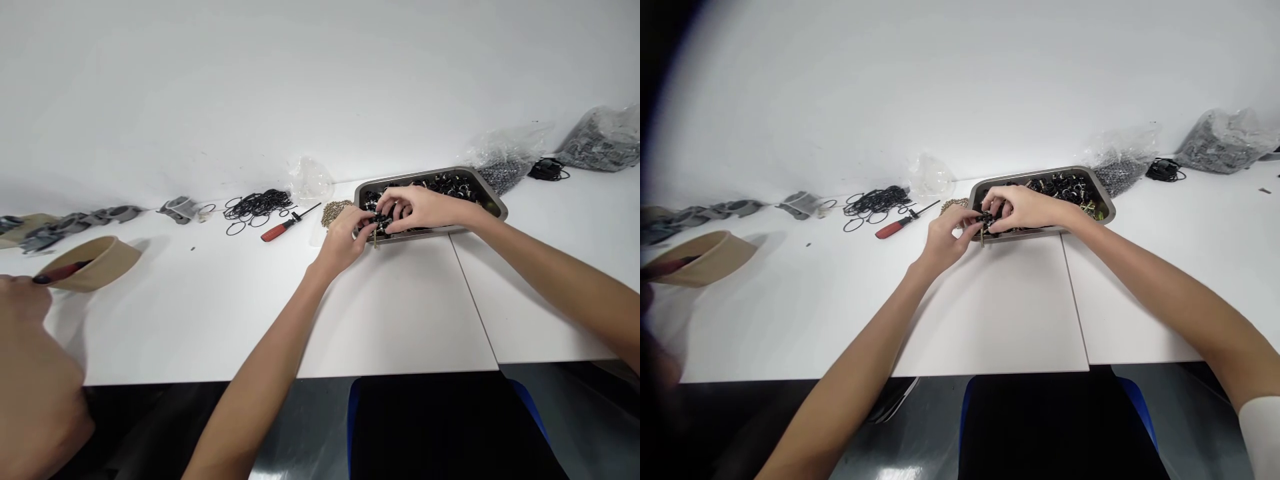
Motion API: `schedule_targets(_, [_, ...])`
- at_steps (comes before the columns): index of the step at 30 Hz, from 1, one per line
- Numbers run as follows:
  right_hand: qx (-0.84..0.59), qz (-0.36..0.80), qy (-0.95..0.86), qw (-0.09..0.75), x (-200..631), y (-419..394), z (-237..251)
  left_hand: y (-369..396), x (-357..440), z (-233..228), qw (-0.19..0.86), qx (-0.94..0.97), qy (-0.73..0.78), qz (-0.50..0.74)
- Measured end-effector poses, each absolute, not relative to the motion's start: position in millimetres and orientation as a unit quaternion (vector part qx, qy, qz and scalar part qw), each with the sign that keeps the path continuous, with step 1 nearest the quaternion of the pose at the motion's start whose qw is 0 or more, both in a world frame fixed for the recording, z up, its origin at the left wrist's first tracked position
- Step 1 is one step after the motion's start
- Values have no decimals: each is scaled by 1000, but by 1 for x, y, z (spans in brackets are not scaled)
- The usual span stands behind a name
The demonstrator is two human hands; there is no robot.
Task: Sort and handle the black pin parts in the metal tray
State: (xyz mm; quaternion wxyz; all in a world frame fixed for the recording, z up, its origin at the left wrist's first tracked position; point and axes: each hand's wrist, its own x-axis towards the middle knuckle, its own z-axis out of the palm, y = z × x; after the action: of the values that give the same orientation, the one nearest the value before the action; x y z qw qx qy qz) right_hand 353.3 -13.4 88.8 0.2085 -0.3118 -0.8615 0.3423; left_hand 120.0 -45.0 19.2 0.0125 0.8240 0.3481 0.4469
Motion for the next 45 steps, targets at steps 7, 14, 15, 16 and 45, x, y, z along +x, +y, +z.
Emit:
schedule_targets(7, [-301, 336, -862, 231, 347, -6, 67, -43, 118, 19, 19, 790, 365, 493])
schedule_targets(14, [-284, 355, -829, 325, 340, -7, 55, -42, 116, 19, 44, 765, 381, 517])
schedule_targets(15, [-284, 357, -825, 333, 340, -7, 53, -42, 116, 20, 44, 764, 383, 517])
schedule_targets(16, [-283, 361, -821, 341, 339, -7, 52, -42, 115, 20, 44, 763, 387, 516])
schedule_targets(45, [-319, 487, -738, 342, 344, 0, 50, -37, 111, 16, 140, 714, 455, 514])
